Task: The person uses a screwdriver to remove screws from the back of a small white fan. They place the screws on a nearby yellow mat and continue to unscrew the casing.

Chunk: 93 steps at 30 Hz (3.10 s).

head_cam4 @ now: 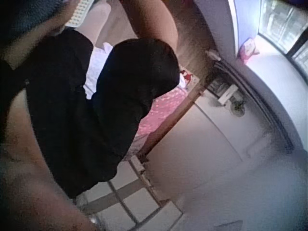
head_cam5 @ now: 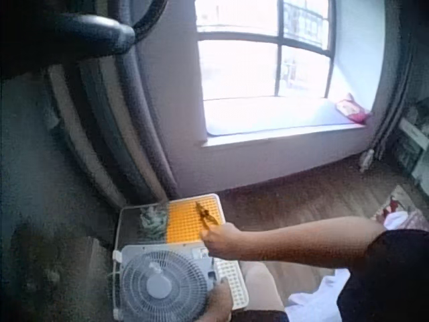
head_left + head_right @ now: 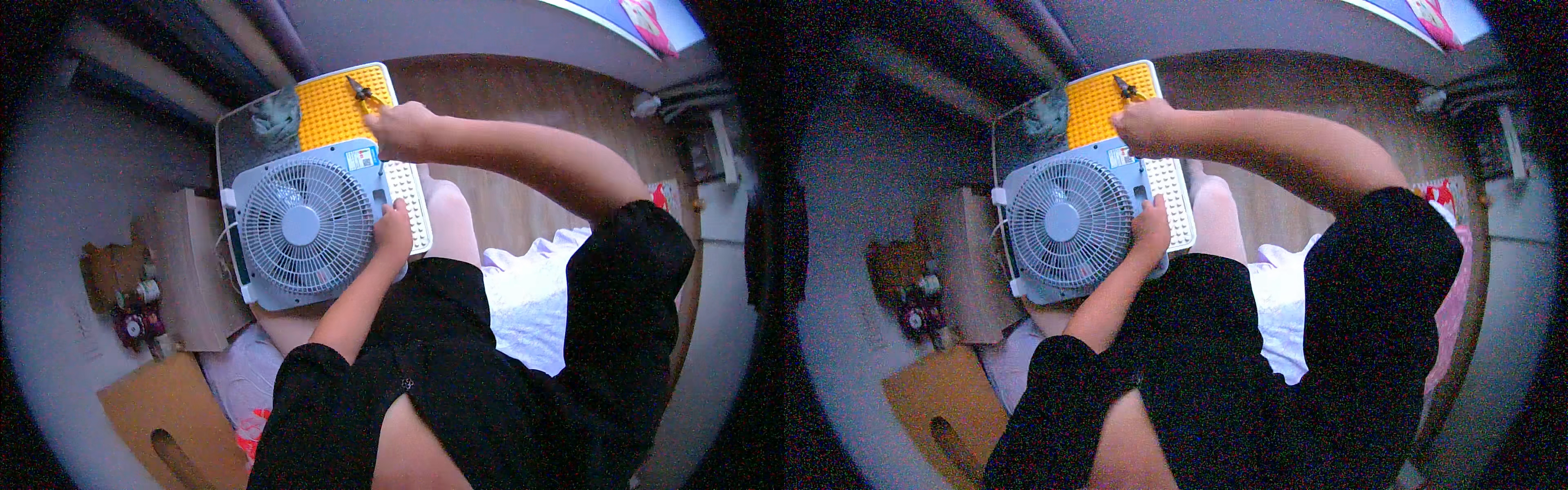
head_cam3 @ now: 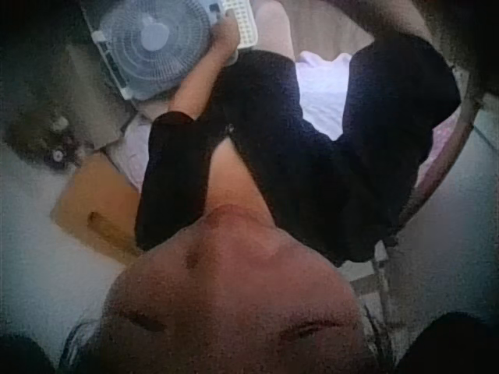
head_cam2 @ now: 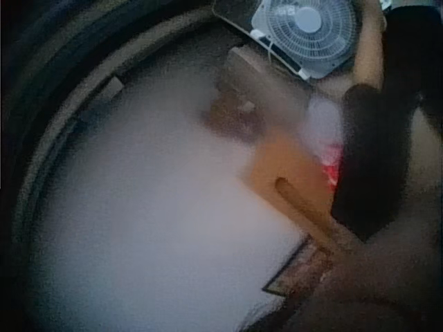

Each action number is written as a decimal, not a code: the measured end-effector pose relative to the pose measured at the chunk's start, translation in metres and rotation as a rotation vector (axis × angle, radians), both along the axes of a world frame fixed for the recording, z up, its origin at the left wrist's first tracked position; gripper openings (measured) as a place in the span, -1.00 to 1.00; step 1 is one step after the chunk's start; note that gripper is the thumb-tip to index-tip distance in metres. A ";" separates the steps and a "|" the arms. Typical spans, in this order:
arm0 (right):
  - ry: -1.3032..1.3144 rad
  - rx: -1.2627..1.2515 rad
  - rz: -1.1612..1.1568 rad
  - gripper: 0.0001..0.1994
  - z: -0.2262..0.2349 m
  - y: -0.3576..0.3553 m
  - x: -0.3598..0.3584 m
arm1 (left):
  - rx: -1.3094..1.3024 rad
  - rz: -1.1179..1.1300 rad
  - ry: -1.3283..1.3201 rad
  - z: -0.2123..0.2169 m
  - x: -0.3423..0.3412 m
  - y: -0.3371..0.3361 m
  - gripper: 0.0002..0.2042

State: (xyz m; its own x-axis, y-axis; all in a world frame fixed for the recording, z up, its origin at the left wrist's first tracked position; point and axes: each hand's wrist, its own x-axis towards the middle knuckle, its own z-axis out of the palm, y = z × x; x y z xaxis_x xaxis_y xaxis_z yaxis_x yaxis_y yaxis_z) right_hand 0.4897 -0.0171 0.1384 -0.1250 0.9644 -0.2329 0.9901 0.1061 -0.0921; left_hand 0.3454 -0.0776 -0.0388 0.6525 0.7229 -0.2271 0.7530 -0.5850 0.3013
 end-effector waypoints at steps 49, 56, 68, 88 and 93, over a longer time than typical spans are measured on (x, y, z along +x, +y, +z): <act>0.167 0.171 0.253 -0.78 -0.028 -0.014 0.017 | 0.002 -0.068 0.032 0.009 0.001 0.000 -0.87; 0.132 -0.010 0.050 -0.66 -0.022 0.001 0.018 | 0.033 -0.071 -0.007 0.009 -0.002 -0.001 -0.91; -0.026 0.055 0.249 -0.65 -0.014 -0.012 0.011 | 0.023 -0.025 -0.029 0.000 -0.004 -0.001 -0.91; 0.194 -0.060 -0.044 -0.74 -0.028 0.001 0.004 | 0.081 -0.011 -0.033 -0.004 -0.002 -0.001 -0.92; 0.033 0.107 0.369 -0.66 -0.031 -0.013 0.004 | -0.013 0.030 -0.083 -0.010 -0.004 -0.002 -0.89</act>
State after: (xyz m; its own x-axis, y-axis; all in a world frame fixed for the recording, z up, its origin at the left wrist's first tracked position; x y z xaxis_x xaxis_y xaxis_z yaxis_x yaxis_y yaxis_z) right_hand 0.4936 -0.0299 0.1075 -0.4743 0.8717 -0.1233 0.8801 0.4657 -0.0928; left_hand 0.3410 -0.0791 -0.0484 0.6475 0.7398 -0.1827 0.7423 -0.5581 0.3709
